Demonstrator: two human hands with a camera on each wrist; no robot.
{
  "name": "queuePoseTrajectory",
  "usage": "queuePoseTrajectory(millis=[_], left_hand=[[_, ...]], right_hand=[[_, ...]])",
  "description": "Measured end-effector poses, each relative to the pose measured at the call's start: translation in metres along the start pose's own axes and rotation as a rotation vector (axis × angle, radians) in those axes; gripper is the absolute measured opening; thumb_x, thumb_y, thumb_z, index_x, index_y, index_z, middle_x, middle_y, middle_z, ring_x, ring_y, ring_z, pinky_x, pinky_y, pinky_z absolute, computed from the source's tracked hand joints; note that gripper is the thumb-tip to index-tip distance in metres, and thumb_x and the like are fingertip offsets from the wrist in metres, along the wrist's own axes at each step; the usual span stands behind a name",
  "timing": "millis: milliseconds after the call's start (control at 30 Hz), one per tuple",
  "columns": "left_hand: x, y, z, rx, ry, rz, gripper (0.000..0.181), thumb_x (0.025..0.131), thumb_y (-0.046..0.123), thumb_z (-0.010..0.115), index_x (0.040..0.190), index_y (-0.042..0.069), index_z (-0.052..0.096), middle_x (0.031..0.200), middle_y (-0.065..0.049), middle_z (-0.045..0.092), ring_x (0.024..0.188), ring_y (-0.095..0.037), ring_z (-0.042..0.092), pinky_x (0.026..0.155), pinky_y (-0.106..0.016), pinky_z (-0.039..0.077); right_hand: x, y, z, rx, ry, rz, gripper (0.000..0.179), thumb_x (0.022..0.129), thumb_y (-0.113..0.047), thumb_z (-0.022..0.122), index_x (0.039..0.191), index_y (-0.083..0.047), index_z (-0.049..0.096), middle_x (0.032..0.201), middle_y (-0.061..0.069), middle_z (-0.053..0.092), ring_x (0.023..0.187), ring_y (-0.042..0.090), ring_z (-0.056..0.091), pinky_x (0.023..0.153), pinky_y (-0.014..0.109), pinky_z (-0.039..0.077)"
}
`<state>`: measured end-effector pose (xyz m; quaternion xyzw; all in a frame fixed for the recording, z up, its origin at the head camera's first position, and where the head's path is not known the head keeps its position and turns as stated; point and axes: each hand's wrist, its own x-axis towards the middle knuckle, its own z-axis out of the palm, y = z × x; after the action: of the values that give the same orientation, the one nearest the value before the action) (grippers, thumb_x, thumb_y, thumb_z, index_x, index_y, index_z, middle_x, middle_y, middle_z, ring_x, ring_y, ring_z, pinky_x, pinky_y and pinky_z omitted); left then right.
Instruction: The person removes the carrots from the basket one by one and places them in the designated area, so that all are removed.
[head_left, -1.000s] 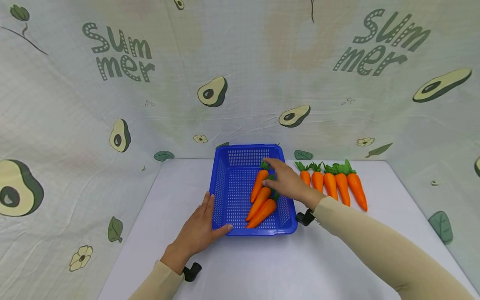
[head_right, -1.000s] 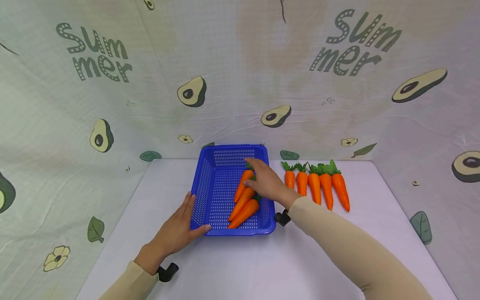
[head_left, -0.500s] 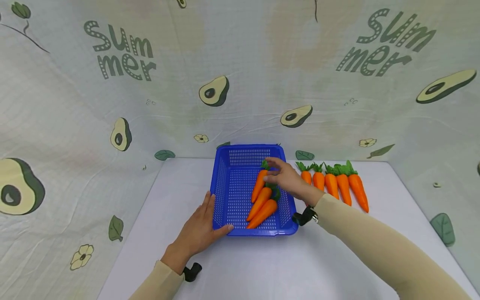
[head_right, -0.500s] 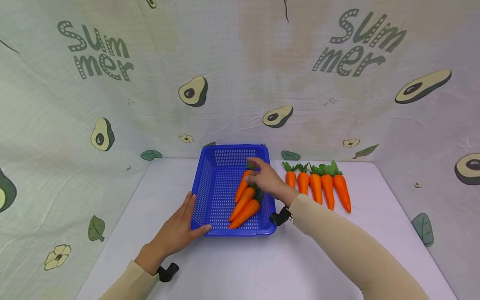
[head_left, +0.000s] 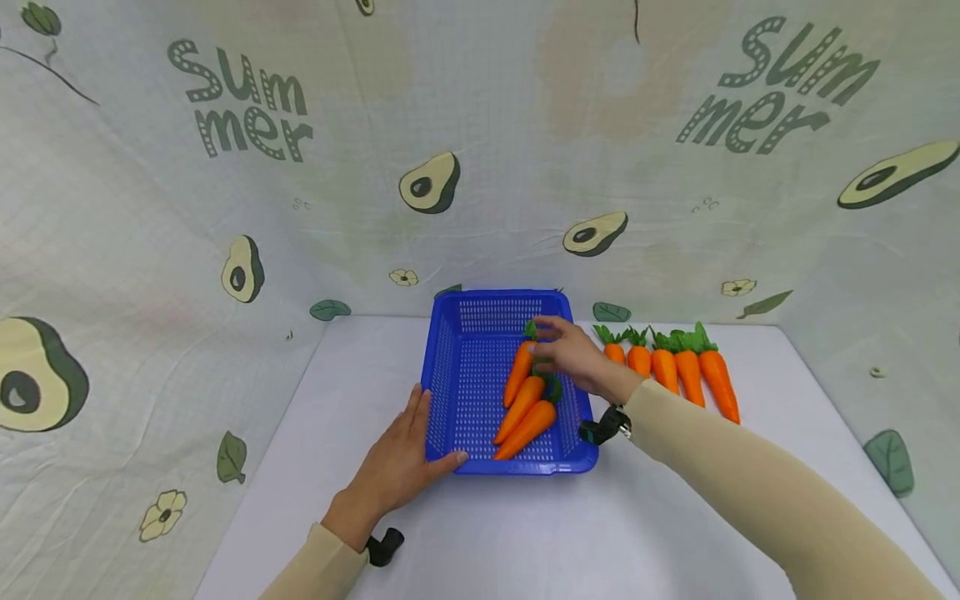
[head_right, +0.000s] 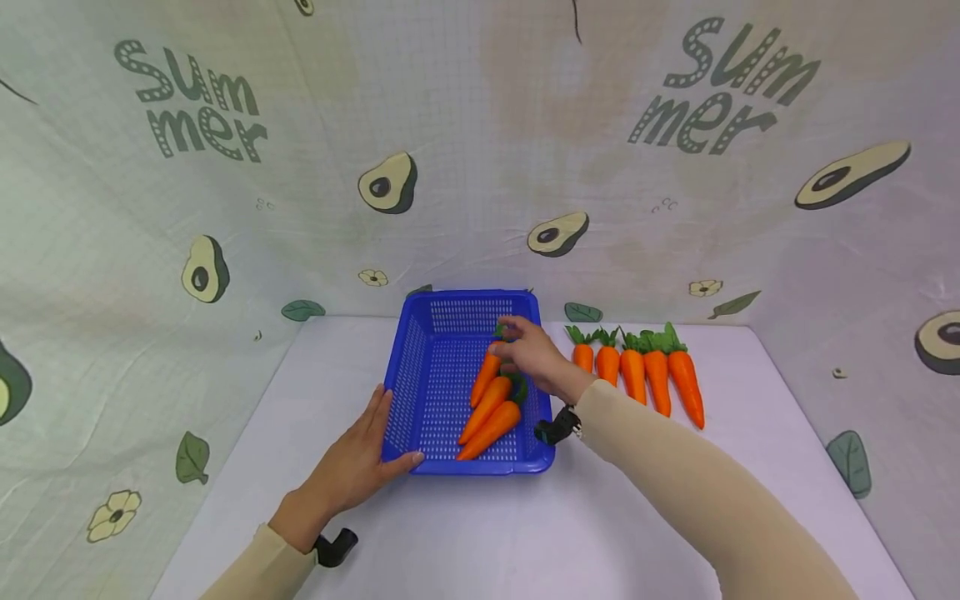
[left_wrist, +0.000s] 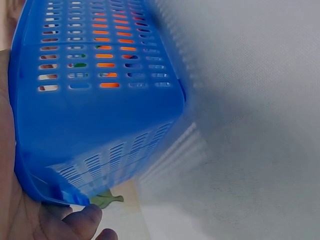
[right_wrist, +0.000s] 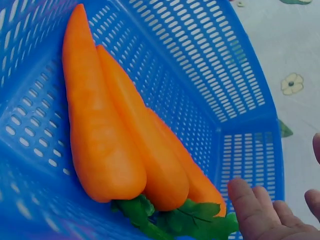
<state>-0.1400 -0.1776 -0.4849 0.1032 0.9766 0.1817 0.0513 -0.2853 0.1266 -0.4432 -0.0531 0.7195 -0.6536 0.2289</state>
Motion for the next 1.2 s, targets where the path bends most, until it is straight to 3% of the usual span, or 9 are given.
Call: queuePoseTrajectory(millis=[333, 500, 967, 1200], left_hand=[[-0.001, 0.0, 0.002, -0.012, 0.001, -0.022, 0.119, 0.09, 0.079, 0.061, 0.169, 0.004, 0.012, 0.178, -0.017, 0.006, 0.158, -0.042, 0.032, 0.122, -0.057, 0.037], [0.0, 0.001, 0.003, -0.01, 0.004, -0.018, 0.12, 0.09, 0.081, 0.059, 0.17, 0.005, 0.012, 0.178, -0.016, 0.007, 0.157, -0.042, 0.034, 0.121, -0.059, 0.038], [0.0, -0.003, 0.003, -0.022, 0.011, -0.015, 0.119, 0.09, 0.081, 0.058, 0.17, 0.005, 0.011, 0.178, -0.015, 0.005, 0.158, -0.041, 0.031, 0.123, -0.057, 0.036], [-0.001, -0.004, 0.004, -0.005, 0.02, -0.006, 0.119, 0.09, 0.081, 0.058, 0.17, 0.006, 0.011, 0.178, -0.016, 0.007, 0.157, -0.041, 0.033, 0.122, -0.056, 0.039]], right_hand=[[0.016, 0.003, 0.008, 0.046, 0.002, 0.131, 0.069, 0.109, -0.014, 0.057, 0.167, -0.006, 0.022, 0.158, 0.027, 0.044, 0.145, 0.045, 0.046, 0.117, 0.058, 0.046], [0.022, 0.005, 0.007, 0.081, 0.008, 0.18, 0.067, 0.11, -0.016, 0.055, 0.167, -0.006, 0.022, 0.161, 0.026, 0.041, 0.148, 0.045, 0.043, 0.117, 0.06, 0.045], [0.044, 0.008, 0.018, -0.134, 0.039, 0.23, 0.07, 0.107, -0.015, 0.056, 0.166, 0.0, 0.022, 0.163, 0.025, 0.036, 0.147, 0.043, 0.044, 0.116, 0.06, 0.046], [0.057, 0.012, 0.017, -0.078, 0.025, 0.271, 0.069, 0.106, -0.015, 0.058, 0.165, -0.003, 0.025, 0.167, 0.025, 0.031, 0.152, 0.046, 0.036, 0.117, 0.065, 0.042]])
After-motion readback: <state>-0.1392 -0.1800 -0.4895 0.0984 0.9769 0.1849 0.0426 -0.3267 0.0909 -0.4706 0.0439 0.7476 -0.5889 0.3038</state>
